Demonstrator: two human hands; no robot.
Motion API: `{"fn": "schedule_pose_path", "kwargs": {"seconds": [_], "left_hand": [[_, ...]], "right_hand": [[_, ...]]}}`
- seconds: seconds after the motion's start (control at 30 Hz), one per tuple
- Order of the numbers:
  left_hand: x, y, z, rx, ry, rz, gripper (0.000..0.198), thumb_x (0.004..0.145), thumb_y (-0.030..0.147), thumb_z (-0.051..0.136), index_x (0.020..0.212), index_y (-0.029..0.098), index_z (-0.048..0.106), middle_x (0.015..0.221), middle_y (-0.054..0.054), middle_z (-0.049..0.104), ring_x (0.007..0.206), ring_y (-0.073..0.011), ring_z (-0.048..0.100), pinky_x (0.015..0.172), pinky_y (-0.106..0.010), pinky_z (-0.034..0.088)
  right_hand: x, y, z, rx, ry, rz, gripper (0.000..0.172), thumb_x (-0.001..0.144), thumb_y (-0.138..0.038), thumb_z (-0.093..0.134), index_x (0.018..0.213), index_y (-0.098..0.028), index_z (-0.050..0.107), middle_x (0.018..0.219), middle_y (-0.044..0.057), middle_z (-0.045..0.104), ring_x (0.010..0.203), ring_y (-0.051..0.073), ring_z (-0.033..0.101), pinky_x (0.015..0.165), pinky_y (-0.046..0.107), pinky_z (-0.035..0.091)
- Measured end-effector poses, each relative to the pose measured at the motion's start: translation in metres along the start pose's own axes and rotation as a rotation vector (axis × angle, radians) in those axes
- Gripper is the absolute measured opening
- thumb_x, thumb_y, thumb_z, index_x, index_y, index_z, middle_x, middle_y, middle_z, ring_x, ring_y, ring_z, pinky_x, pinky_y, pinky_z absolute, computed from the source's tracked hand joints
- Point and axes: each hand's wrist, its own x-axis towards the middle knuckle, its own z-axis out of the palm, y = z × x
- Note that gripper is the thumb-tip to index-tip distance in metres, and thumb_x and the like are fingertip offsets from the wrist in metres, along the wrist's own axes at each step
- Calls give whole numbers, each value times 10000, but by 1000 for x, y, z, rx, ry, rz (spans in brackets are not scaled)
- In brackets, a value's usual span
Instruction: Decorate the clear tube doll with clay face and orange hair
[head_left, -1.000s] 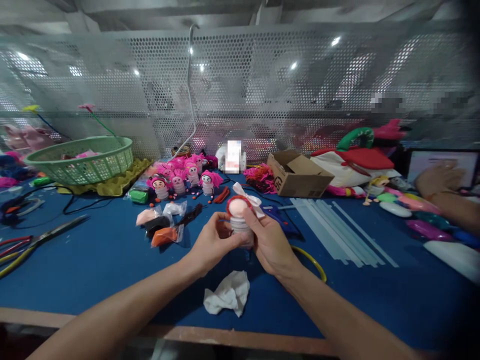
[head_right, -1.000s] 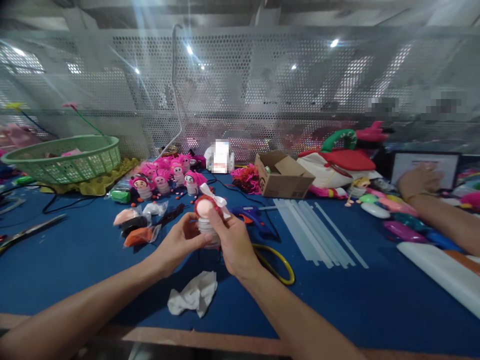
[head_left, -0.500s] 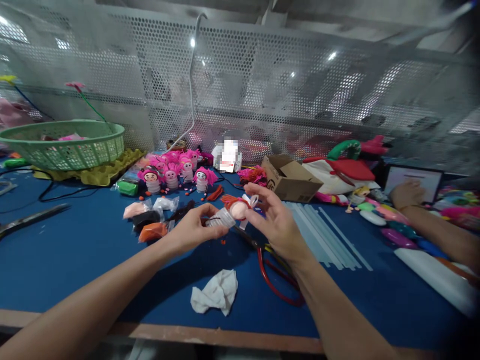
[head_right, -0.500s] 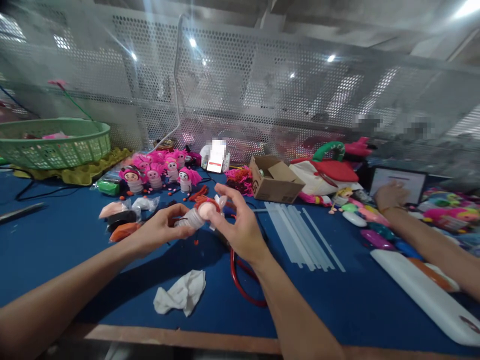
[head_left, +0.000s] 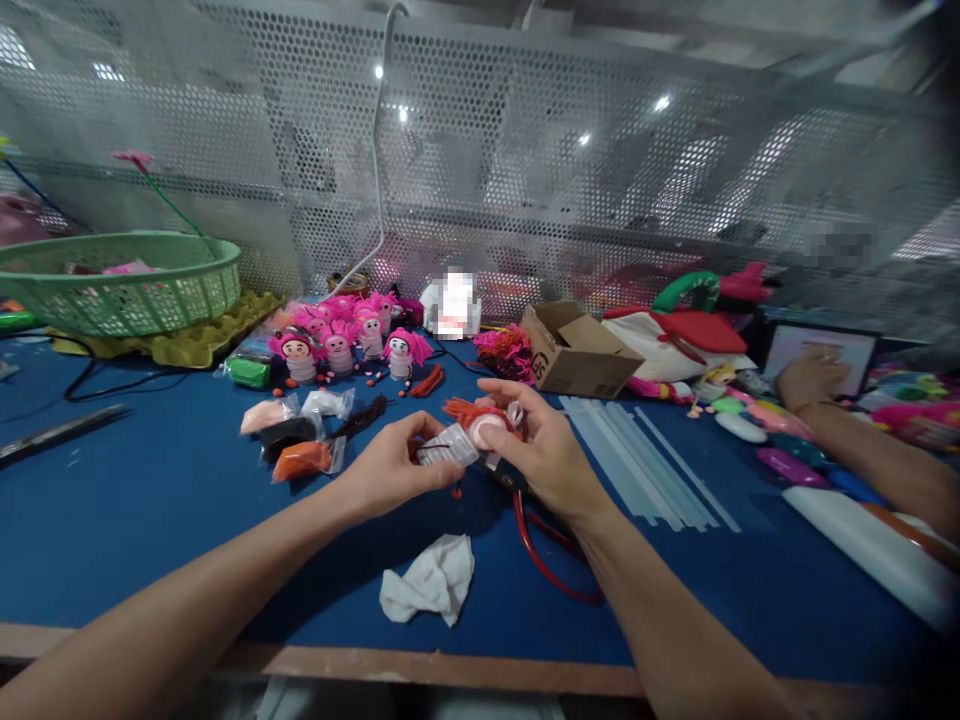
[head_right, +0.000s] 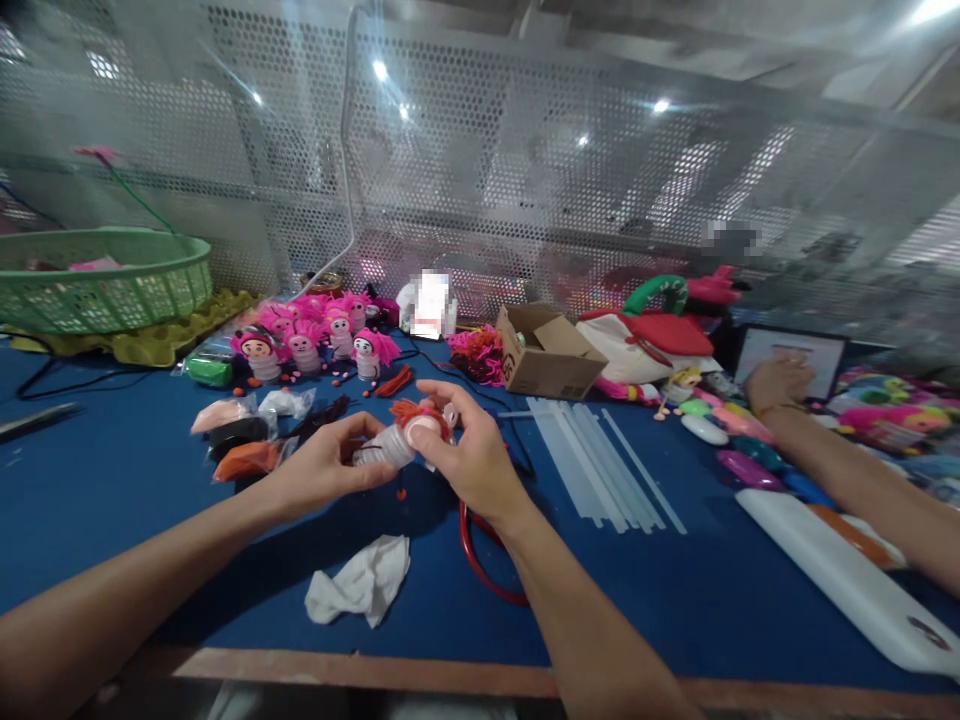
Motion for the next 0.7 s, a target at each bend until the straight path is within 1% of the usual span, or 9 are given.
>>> {"fn": "schedule_pose_path", "kwargs": {"seconds": [0.1, 0.27, 0.37, 0.53, 0.7], "left_hand": [[-1, -2, 1, 57, 29, 40, 284, 620, 308, 631, 780, 146, 462, 644, 35, 496, 557, -89, 454, 496, -197, 343], [-1, -5, 3, 39, 20, 49, 279, 633, 312, 623, 784, 157, 445, 655, 23, 529, 578, -107, 488, 518, -213, 370], [0, -5, 2, 26, 21, 32, 286, 622, 311, 634, 782, 156, 454, 648, 27, 530, 574, -106, 491, 515, -210, 365], [0, -1, 2, -39, 16, 15, 285, 611, 295, 646, 770, 143, 464, 638, 45, 493, 550, -79, 452, 506, -194, 342], [-1, 0, 3, -64, -3, -9, 287, 614, 280, 657, 775, 147, 460, 628, 35, 533, 559, -96, 497, 509, -200, 356]], "right_hand": [[0, 1, 1, -13, 11, -2, 394, 697, -233, 569, 1084, -188, 513, 978, 48, 586, 820, 159, 551, 755, 307, 437], [0, -1, 2, -24, 19, 16, 382, 695, -233, 562, 1072, -189, 523, 930, 38, 583, 781, 154, 545, 728, 304, 440], [0, -1, 2, 4, 17, 28, 385, 693, -245, 567, 1071, -190, 523, 912, 34, 576, 766, 150, 542, 719, 303, 440], [2, 3, 0, 122, 21, 21, 369, 718, -289, 553, 1074, -198, 519, 911, 26, 572, 781, 144, 548, 719, 291, 437], [1, 1, 2, 48, 59, 38, 340, 709, -275, 564, 1036, -185, 545, 900, 34, 595, 783, 153, 564, 724, 302, 442]]}}
